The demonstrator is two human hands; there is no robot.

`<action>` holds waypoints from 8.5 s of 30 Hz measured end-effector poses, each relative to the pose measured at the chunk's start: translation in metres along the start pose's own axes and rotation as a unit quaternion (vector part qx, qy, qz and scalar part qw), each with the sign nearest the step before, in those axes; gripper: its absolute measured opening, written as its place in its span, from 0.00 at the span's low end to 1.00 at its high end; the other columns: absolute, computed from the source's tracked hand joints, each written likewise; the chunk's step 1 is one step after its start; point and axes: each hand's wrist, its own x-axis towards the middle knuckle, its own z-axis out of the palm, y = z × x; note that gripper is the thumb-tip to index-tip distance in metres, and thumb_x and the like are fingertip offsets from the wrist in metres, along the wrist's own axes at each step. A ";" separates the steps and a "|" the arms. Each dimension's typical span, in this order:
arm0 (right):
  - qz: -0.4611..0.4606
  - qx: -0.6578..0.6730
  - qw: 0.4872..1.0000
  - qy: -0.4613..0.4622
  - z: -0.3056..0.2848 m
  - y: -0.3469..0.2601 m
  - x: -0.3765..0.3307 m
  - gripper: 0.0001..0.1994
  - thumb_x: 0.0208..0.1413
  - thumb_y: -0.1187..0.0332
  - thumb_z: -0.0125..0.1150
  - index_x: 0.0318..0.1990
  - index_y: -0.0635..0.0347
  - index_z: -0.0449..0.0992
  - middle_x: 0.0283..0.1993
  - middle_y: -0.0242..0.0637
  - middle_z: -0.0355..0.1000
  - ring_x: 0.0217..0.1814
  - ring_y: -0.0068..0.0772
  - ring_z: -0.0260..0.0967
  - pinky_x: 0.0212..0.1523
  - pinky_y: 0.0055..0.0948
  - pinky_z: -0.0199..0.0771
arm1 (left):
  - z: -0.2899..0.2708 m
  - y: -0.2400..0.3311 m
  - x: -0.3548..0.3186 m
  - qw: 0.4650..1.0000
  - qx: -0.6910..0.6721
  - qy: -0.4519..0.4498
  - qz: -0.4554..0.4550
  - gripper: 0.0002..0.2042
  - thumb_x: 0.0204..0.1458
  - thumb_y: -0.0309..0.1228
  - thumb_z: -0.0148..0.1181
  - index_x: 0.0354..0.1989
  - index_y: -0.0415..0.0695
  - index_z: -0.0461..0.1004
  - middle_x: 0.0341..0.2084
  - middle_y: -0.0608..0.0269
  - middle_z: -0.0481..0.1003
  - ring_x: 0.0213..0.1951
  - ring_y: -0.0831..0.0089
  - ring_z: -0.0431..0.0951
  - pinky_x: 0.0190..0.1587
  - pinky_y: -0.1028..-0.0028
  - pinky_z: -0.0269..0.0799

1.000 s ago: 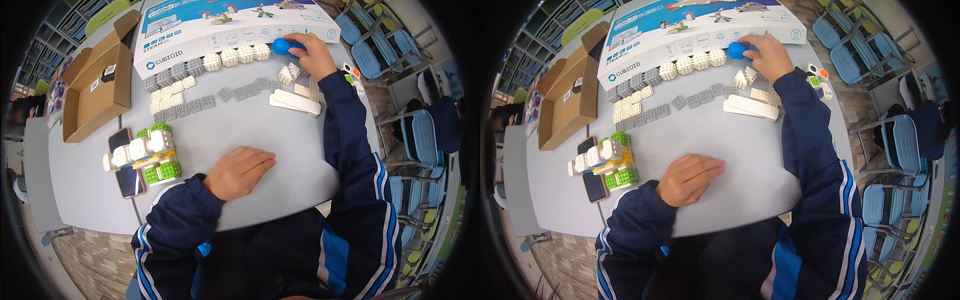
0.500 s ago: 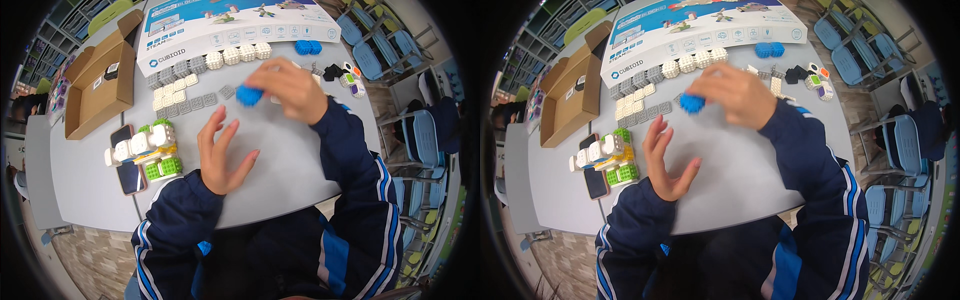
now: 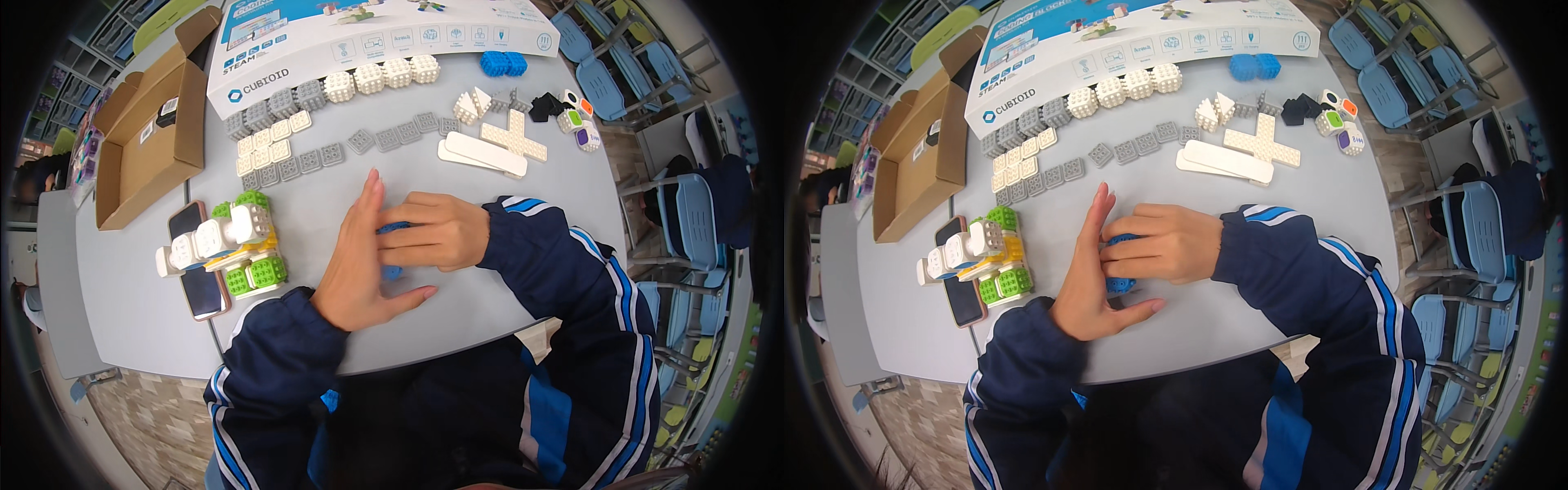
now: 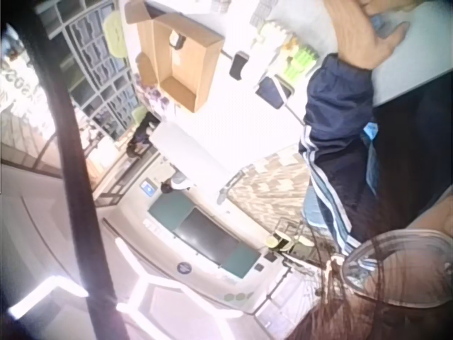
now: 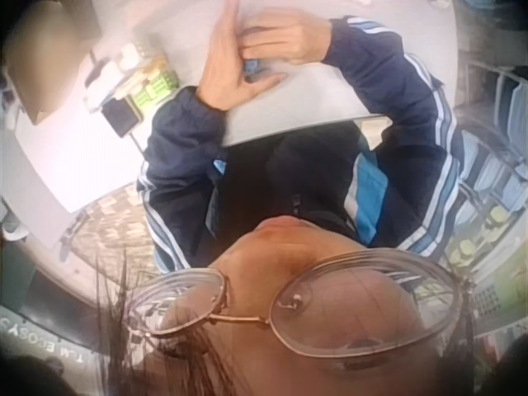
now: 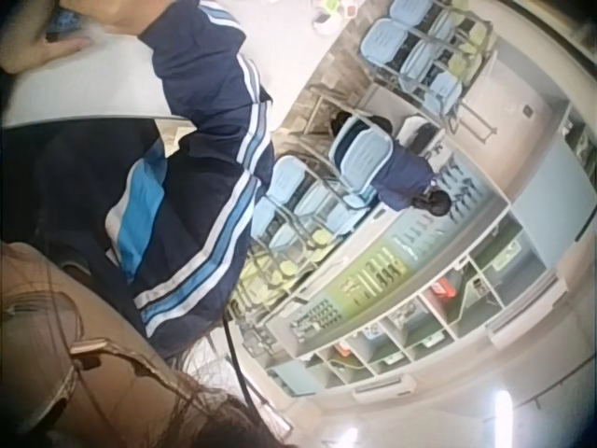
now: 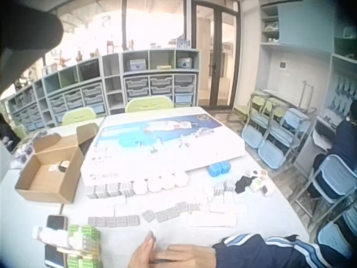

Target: The person assembles a small robot-like structure using colorful interlocking blocks. They connect green, yellow, and white pieces to form a body, then add blue and white components to create additional sections, arranging them on a white table.

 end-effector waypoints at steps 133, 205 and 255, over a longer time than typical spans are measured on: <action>0.316 0.044 0.941 0.114 0.018 -0.044 0.004 0.38 0.36 0.52 0.82 0.52 0.59 0.69 0.42 0.39 0.68 0.40 0.46 0.74 0.37 0.37 0.77 | -0.022 0.003 -0.015 0.989 0.148 -0.009 -0.013 0.44 0.38 0.16 0.56 0.73 0.36 0.56 0.72 0.43 0.56 0.68 0.48 0.63 0.69 0.60 0.57; 0.182 -0.294 0.937 -0.047 0.052 0.125 0.111 0.02 0.50 0.67 0.67 0.32 0.51 0.83 0.38 0.30 0.78 0.46 0.37 0.78 0.39 0.40 0.81 | -0.015 0.005 -0.023 0.967 0.212 0.063 0.124 0.27 0.39 0.14 0.54 0.52 0.45 0.80 0.56 0.57 0.75 0.60 0.58 0.73 0.68 0.49 0.49; 0.189 -0.180 0.961 0.087 -0.004 0.095 0.075 0.07 0.50 0.74 0.67 0.37 0.55 0.77 0.33 0.34 0.76 0.41 0.41 0.75 0.40 0.38 0.76 | -0.020 0.009 -0.021 0.955 0.235 0.100 0.154 0.22 0.41 0.17 0.62 0.49 0.44 0.81 0.54 0.58 0.76 0.49 0.57 0.75 0.56 0.59 0.65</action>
